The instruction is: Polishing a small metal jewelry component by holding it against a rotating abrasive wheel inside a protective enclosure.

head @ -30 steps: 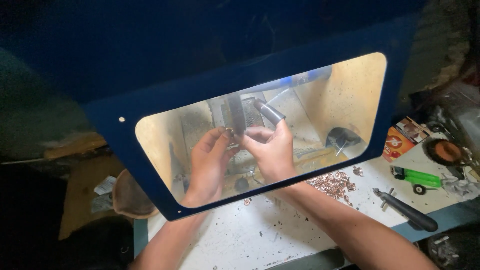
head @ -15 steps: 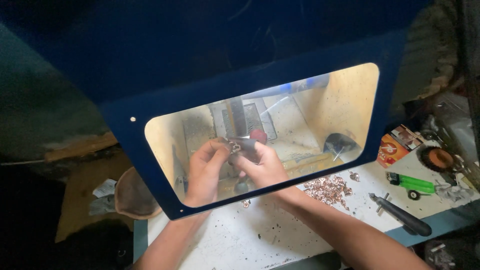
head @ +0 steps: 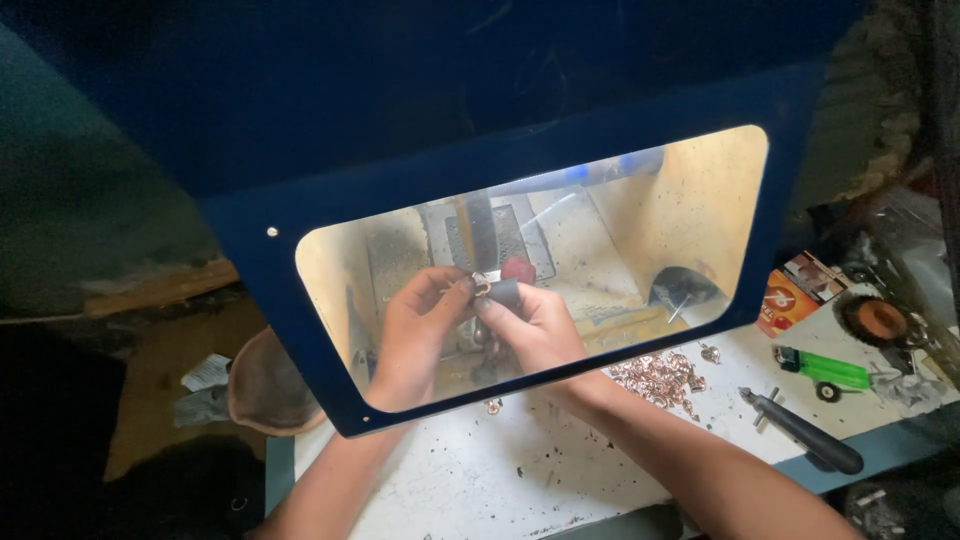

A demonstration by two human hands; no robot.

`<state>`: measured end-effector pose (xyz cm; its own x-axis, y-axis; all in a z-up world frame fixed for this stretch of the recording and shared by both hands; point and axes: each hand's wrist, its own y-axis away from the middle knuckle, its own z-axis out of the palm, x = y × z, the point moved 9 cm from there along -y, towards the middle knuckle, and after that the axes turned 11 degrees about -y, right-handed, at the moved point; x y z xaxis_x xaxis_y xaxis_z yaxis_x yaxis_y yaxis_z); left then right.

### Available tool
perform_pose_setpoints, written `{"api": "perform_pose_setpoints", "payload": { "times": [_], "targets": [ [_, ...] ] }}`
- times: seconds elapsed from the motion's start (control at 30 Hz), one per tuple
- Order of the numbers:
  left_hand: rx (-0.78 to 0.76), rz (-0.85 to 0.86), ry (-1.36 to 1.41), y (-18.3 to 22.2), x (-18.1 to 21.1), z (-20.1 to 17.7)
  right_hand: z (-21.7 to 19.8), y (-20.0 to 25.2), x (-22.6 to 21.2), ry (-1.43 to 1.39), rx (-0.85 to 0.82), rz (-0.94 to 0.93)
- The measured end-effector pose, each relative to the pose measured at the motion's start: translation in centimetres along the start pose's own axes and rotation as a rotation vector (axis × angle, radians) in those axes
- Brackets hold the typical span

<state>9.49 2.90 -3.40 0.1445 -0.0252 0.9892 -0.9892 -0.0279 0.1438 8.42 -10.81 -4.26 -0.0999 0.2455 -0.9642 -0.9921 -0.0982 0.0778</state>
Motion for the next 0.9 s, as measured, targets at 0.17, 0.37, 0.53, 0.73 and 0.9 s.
{"api": "perform_pose_setpoints", "payload": {
  "times": [0.17,0.37,0.53,0.73,0.9],
  "targets": [
    [0.028,-0.065,0.071,1.1,1.5,0.7,0.2,-0.1,-1.1,-0.101,0.060,0.009],
    [0.032,-0.071,0.110,1.0,2.1,0.7,0.2,-1.2,-0.4,-0.211,0.086,0.033],
    [0.056,-0.085,0.084,0.8,2.0,0.3,0.4,-1.5,-0.3,-0.257,0.103,0.048],
    [0.034,-0.048,0.072,0.5,1.8,0.0,0.0,-1.3,-0.9,-0.219,0.103,0.061],
    [0.062,-0.043,0.047,0.2,1.6,-0.1,0.6,-1.5,-0.8,-0.251,0.101,0.059]
  ]
}}
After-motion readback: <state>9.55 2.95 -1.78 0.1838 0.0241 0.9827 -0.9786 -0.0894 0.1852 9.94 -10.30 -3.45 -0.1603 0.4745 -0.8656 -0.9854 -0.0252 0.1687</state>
